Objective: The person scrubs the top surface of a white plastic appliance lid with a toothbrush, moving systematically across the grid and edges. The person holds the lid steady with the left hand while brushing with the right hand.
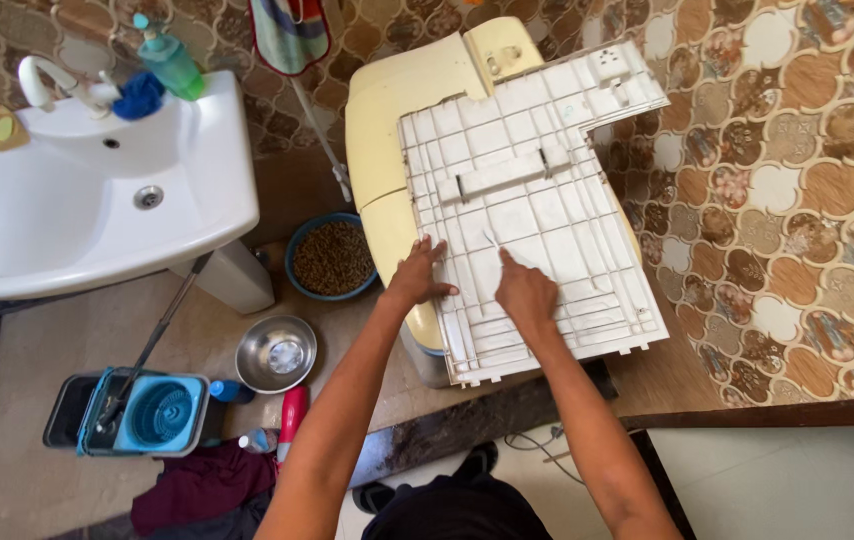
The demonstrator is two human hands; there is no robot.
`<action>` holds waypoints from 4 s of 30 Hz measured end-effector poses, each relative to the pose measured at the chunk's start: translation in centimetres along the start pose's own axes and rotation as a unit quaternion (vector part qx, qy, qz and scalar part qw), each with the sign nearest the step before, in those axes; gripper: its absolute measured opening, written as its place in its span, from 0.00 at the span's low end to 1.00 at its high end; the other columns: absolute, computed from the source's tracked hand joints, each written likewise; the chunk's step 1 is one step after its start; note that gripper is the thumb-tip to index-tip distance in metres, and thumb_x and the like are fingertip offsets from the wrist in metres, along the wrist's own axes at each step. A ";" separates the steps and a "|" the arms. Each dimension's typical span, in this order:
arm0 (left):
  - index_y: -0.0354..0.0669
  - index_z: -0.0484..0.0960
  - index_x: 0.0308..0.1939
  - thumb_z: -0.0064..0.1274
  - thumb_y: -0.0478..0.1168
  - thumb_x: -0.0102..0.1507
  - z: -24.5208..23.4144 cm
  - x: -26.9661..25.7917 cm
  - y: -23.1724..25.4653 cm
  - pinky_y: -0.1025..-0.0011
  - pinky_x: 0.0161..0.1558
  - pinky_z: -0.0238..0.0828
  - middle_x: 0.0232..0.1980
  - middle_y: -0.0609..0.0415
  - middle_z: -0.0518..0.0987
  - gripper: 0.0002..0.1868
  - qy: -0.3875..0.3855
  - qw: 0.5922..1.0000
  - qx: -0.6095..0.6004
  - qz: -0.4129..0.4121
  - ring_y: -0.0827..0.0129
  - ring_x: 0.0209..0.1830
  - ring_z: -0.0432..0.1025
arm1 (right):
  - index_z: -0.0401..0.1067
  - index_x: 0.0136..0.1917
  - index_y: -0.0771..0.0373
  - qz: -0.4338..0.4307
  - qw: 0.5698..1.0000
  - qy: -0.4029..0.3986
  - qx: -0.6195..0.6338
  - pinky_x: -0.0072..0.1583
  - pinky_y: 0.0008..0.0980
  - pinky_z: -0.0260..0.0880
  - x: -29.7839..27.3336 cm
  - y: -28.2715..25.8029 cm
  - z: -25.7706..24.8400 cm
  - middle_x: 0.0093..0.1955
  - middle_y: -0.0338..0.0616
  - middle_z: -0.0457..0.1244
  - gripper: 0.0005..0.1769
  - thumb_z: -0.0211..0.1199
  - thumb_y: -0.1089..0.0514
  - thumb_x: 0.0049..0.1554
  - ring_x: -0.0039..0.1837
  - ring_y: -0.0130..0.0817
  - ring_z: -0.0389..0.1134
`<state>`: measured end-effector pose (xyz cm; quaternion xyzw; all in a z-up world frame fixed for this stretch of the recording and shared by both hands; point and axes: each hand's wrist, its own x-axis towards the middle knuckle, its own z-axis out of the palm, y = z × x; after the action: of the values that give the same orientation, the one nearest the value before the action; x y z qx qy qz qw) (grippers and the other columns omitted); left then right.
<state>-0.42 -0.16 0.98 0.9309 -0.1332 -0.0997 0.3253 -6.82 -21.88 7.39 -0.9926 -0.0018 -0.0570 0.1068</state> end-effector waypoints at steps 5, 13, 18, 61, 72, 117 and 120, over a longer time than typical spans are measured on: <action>0.51 0.53 0.79 0.73 0.56 0.49 -0.4 0.3 2.5 0.37 0.77 0.34 0.83 0.37 0.43 0.61 -0.046 0.991 0.104 -0.066 0.46 0.84 0.36 | 0.70 0.71 0.52 -0.036 0.999 -0.026 0.021 0.41 0.54 0.71 -0.3 -1.5 0.1 0.33 0.58 0.69 0.25 0.53 0.54 0.62 0.37 0.56 0.72; 0.31 0.52 0.78 0.64 0.47 0.50 5.0 3.5 3.3 0.49 0.78 0.30 0.82 0.25 0.38 0.57 -0.007 1.000 0.022 -0.017 0.36 0.83 0.31 | 0.72 0.70 0.51 0.057 0.998 0.007 0.030 0.43 0.58 0.71 0.3 2.8 -3.2 0.35 0.59 0.69 0.24 0.54 0.54 0.62 0.40 0.59 0.72; 0.32 0.52 0.77 0.58 0.61 0.58 7.7 2.2 3.8 0.46 0.78 0.26 0.82 0.31 0.40 0.55 0.147 0.987 -0.055 -0.020 0.41 0.84 0.33 | 0.72 0.69 0.49 0.037 0.997 -0.009 0.066 0.45 0.56 0.71 -1.1 1.6 -1.5 0.35 0.60 0.69 0.23 0.55 0.52 0.61 0.40 0.59 0.72; 0.34 0.43 0.80 0.53 0.65 0.62 9.1 1.8 3.7 0.47 0.78 0.26 0.83 0.29 0.35 0.57 0.120 0.992 0.022 -0.031 0.39 0.84 0.29 | 0.66 0.75 0.52 0.069 0.991 0.073 -0.088 0.36 0.49 0.71 3.7 2.7 3.4 0.32 0.53 0.68 0.32 0.57 0.57 0.57 0.34 0.50 0.72; 0.35 0.42 0.80 0.53 0.65 0.62 7.9 2.3 4.3 0.48 0.78 0.23 0.83 0.31 0.33 0.57 0.104 0.993 0.031 -0.037 0.41 0.84 0.27 | 0.64 0.77 0.52 0.077 0.992 0.074 -0.062 0.35 0.50 0.69 6.2 2.5 3.3 0.30 0.52 0.67 0.33 0.54 0.58 0.58 0.32 0.50 0.71; 0.35 0.43 0.80 0.53 0.65 0.62 7.3 2.1 4.3 0.48 0.77 0.22 0.83 0.32 0.34 0.56 0.107 0.994 0.009 -0.029 0.42 0.84 0.26 | 0.68 0.74 0.53 0.064 0.994 0.070 -0.054 0.30 0.50 0.63 -0.5 4.9 -1.8 0.21 0.52 0.62 0.26 0.53 0.54 0.63 0.25 0.49 0.66; 0.35 0.44 0.80 0.54 0.65 0.62 7.6 2.0 4.2 0.48 0.78 0.23 0.83 0.31 0.34 0.56 0.110 0.994 0.004 -0.024 0.42 0.84 0.27 | 0.68 0.74 0.54 0.080 0.995 0.045 -0.040 0.31 0.51 0.64 -0.6 5.6 -1.4 0.22 0.52 0.62 0.26 0.52 0.56 0.64 0.25 0.49 0.66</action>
<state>-1.38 -8.31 -2.41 0.9404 -0.0748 -0.0034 0.3318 -7.45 -27.65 7.53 -0.9894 0.0850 -0.0931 0.0716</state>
